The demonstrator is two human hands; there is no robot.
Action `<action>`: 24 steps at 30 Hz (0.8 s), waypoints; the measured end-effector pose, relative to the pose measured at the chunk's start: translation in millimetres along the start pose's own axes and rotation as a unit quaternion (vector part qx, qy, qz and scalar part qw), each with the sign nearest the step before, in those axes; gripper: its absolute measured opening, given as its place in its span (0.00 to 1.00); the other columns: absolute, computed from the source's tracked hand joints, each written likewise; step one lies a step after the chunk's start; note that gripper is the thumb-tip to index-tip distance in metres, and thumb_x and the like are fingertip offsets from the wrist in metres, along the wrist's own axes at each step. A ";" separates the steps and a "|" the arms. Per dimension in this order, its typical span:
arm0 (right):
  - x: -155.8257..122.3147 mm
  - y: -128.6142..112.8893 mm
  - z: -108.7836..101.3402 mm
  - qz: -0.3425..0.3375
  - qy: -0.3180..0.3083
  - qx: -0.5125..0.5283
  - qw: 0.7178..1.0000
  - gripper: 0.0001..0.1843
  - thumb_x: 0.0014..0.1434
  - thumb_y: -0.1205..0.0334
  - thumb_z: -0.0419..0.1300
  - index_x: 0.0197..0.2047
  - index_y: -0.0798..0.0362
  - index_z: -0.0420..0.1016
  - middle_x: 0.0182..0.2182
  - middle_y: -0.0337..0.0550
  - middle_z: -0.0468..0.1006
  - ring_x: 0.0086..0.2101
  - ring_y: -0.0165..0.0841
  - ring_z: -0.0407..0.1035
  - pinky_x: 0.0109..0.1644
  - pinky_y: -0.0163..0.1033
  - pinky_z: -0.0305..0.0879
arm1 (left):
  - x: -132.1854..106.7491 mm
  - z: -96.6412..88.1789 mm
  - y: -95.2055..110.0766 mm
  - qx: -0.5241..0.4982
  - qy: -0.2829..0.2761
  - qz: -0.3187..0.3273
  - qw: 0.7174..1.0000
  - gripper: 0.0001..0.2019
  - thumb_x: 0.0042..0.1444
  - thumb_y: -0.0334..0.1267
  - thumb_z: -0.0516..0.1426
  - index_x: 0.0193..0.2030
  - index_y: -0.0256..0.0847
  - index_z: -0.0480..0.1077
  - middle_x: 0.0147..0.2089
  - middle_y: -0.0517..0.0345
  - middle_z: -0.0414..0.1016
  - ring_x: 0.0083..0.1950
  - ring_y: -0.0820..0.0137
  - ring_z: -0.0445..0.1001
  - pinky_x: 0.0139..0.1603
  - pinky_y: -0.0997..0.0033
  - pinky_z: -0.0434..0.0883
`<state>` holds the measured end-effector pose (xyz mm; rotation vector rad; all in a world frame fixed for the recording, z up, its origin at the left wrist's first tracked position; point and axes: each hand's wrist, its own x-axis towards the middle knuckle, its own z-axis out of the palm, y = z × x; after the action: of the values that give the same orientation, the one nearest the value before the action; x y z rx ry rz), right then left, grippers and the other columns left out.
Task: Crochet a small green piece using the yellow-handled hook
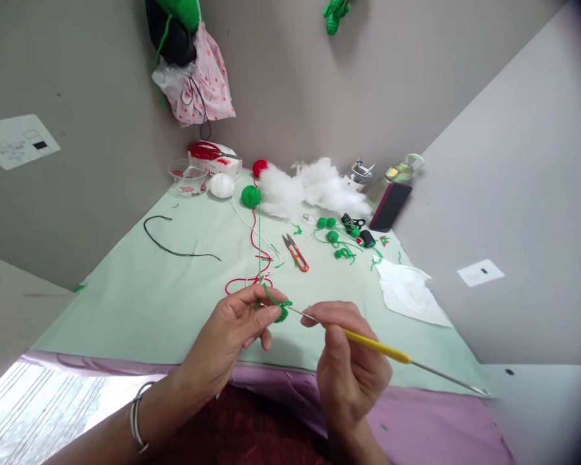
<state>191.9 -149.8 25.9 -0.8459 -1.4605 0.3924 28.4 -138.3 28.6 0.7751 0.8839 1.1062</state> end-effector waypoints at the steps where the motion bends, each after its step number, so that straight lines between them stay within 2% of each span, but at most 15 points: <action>1: -0.5 0.9 0.3 0.000 -0.005 -0.006 1.000 0.12 0.73 0.69 0.56 0.44 0.49 0.81 0.35 0.42 0.83 0.35 0.36 0.76 0.37 0.44 0.73 | 0.1 0.0 -0.3 -0.001 -0.001 0.001 1.000 0.08 0.58 0.43 0.71 0.40 0.44 0.84 0.37 0.62 0.74 0.24 0.81 0.65 0.28 0.73 0.58; 9: -6.4 7.9 0.0 0.000 -0.020 -0.031 0.999 0.12 0.72 0.71 0.56 0.46 0.50 0.81 0.36 0.43 0.83 0.37 0.37 0.77 0.40 0.44 0.75 | -0.6 -2.0 -2.4 -0.003 -0.001 0.006 1.000 0.07 0.58 0.42 0.71 0.40 0.43 0.84 0.37 0.63 0.73 0.24 0.82 0.64 0.27 0.75 0.60; 11: -6.4 7.8 0.5 0.001 -0.026 -0.027 0.999 0.12 0.71 0.72 0.57 0.47 0.50 0.81 0.36 0.43 0.83 0.38 0.37 0.77 0.41 0.44 0.75 | -1.1 -1.8 -2.2 -0.009 -0.003 0.006 1.000 0.09 0.58 0.42 0.71 0.42 0.43 0.83 0.37 0.63 0.72 0.25 0.81 0.65 0.27 0.76 0.62; 14: -5.0 6.9 1.7 0.000 -0.042 -0.009 0.999 0.13 0.71 0.72 0.57 0.47 0.49 0.81 0.37 0.42 0.84 0.38 0.36 0.78 0.41 0.43 0.76 | -1.7 -0.1 -0.7 -0.028 -0.010 0.003 1.000 0.20 0.56 0.42 0.73 0.55 0.44 0.81 0.36 0.64 0.72 0.28 0.78 0.67 0.26 0.76 0.65; 18: -3.6 6.8 1.6 0.005 -0.061 0.010 0.998 0.13 0.72 0.70 0.57 0.47 0.48 0.83 0.37 0.43 0.84 0.38 0.36 0.78 0.40 0.43 0.77 | -1.5 1.1 3.7 -0.041 -0.030 -0.011 0.999 0.39 0.54 0.39 0.74 0.72 0.45 0.70 0.33 0.66 0.73 0.27 0.77 0.65 0.24 0.78 0.64; 21: -3.3 8.2 0.3 0.026 -0.080 0.022 0.996 0.11 0.72 0.68 0.59 0.47 0.48 0.83 0.37 0.43 0.84 0.39 0.37 0.79 0.41 0.43 0.78 | -0.3 0.3 7.4 -0.038 -0.040 -0.024 0.998 0.48 0.50 0.35 0.75 0.77 0.47 0.63 0.32 0.68 0.72 0.25 0.78 0.63 0.24 0.78 0.65; 24: -2.8 10.4 0.8 0.040 -0.089 0.027 0.995 0.11 0.72 0.67 0.59 0.47 0.48 0.84 0.38 0.44 0.84 0.40 0.37 0.80 0.42 0.43 0.79 | 1.0 -0.1 8.3 -0.031 -0.037 -0.022 0.999 0.52 0.48 0.34 0.75 0.79 0.45 0.59 0.31 0.68 0.72 0.26 0.77 0.63 0.25 0.78 0.67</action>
<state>193.5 -144.7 16.5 -0.8456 -1.5764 0.5780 25.1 -135.0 35.6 0.7368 0.7968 1.0545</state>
